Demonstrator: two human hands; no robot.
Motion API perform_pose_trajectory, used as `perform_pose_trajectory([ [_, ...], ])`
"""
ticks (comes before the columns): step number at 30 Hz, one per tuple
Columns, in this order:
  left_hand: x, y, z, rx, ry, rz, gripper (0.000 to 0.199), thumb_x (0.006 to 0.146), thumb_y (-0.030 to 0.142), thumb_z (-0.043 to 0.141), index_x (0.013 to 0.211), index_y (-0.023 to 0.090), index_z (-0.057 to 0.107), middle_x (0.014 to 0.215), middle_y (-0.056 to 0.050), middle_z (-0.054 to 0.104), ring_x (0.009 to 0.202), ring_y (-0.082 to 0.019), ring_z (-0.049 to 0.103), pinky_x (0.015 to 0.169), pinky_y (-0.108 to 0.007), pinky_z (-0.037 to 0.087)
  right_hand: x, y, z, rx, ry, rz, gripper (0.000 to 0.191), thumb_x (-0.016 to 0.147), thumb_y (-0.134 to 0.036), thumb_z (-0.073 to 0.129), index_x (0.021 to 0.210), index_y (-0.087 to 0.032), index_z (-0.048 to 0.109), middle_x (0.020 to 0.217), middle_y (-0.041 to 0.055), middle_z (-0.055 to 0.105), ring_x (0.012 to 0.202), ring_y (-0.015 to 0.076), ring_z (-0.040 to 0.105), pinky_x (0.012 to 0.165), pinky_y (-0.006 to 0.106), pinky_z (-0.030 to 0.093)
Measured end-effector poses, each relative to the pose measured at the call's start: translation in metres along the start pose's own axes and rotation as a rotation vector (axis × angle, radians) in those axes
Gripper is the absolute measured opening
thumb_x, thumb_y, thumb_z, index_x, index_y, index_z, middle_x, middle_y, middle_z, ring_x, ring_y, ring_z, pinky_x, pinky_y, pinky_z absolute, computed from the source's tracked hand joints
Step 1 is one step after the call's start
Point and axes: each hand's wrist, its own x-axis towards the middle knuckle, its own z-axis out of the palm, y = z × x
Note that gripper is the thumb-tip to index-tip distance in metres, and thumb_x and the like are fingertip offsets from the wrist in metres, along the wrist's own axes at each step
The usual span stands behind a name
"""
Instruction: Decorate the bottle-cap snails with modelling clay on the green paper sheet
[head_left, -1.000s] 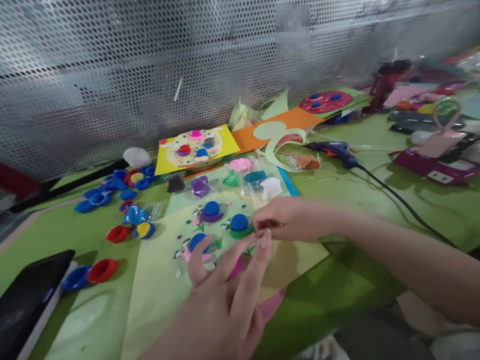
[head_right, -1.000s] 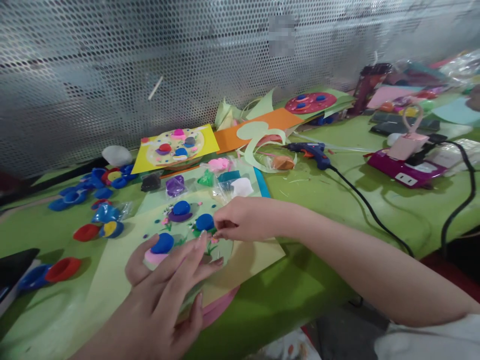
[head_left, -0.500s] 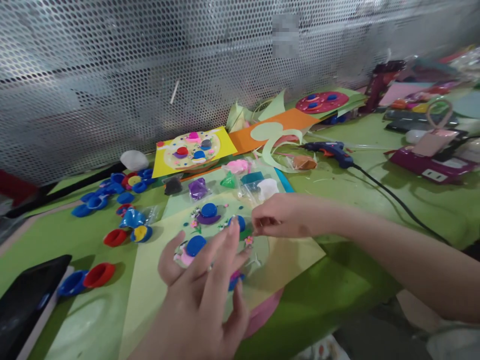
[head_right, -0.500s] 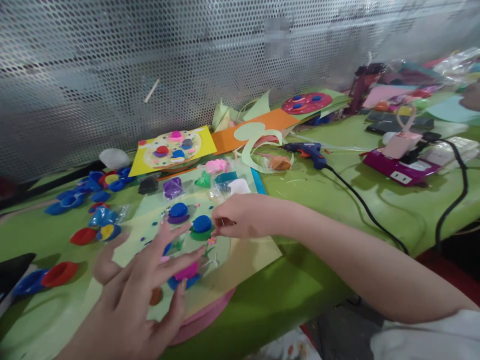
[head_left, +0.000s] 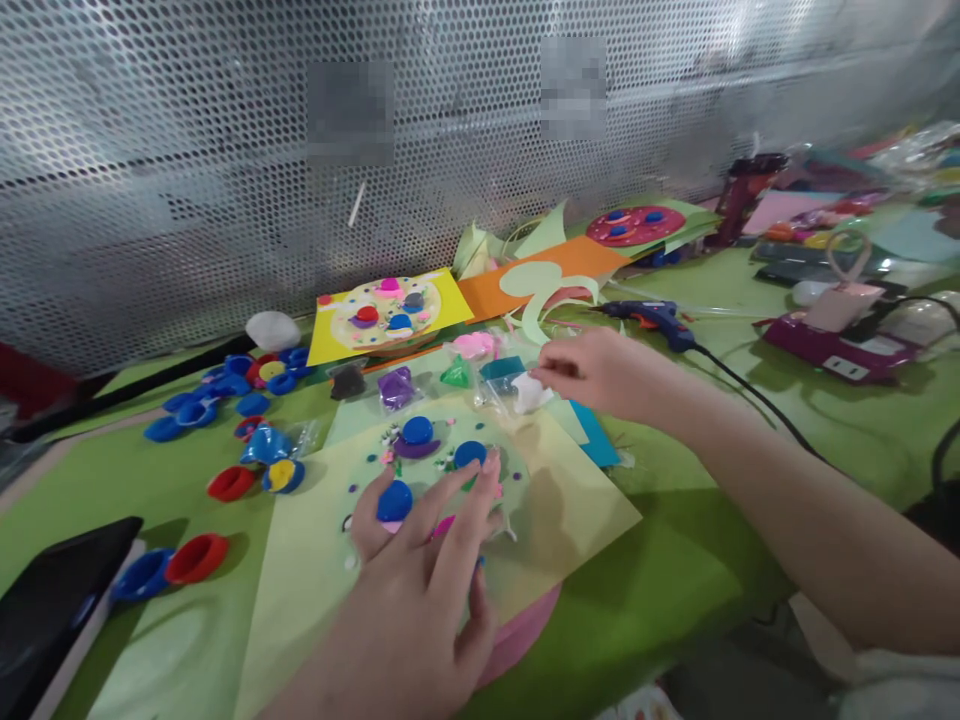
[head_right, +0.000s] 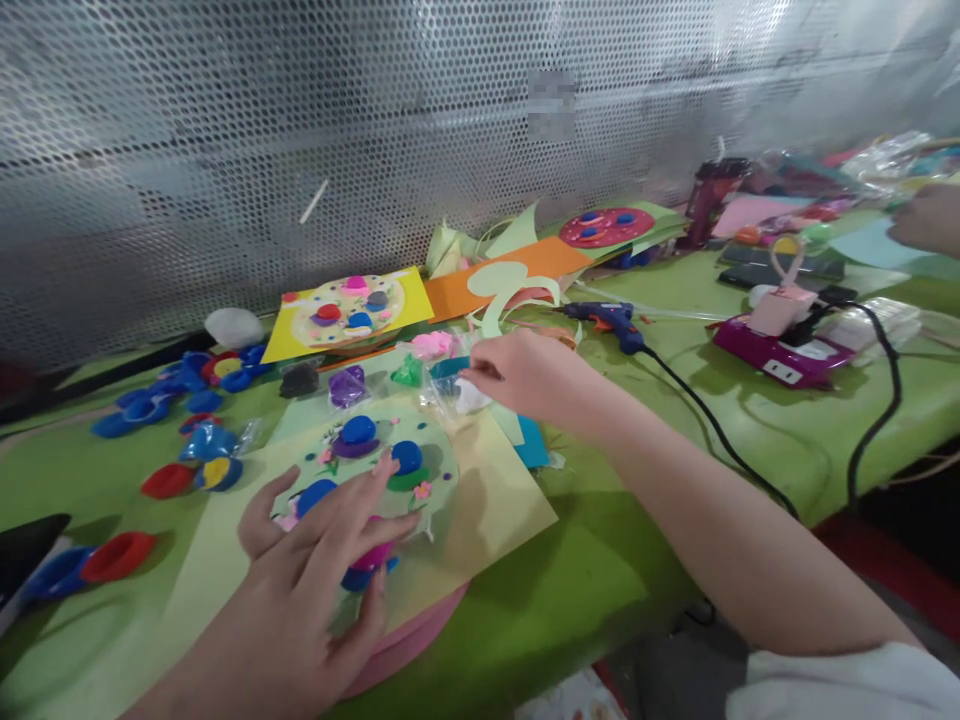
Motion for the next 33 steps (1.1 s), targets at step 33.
perform_pose_trajectory([
  [33, 0.001, 0.006, -0.002, 0.065, 0.026, 0.045, 0.065, 0.079, 0.008, 0.04, 0.14, 0.002, 0.017, 0.109, -0.014, 0.067, 0.098, -0.024, 0.063, 0.107, -0.06, 0.002, -0.014, -0.04, 0.034, 0.02, -0.429, -0.327, 0.029, 0.079, -0.042, 0.053, 0.063, -0.018, 0.054, 0.054, -0.0028, 0.048, 0.047, 0.0089, 0.029, 0.046, 0.023, 0.019],
])
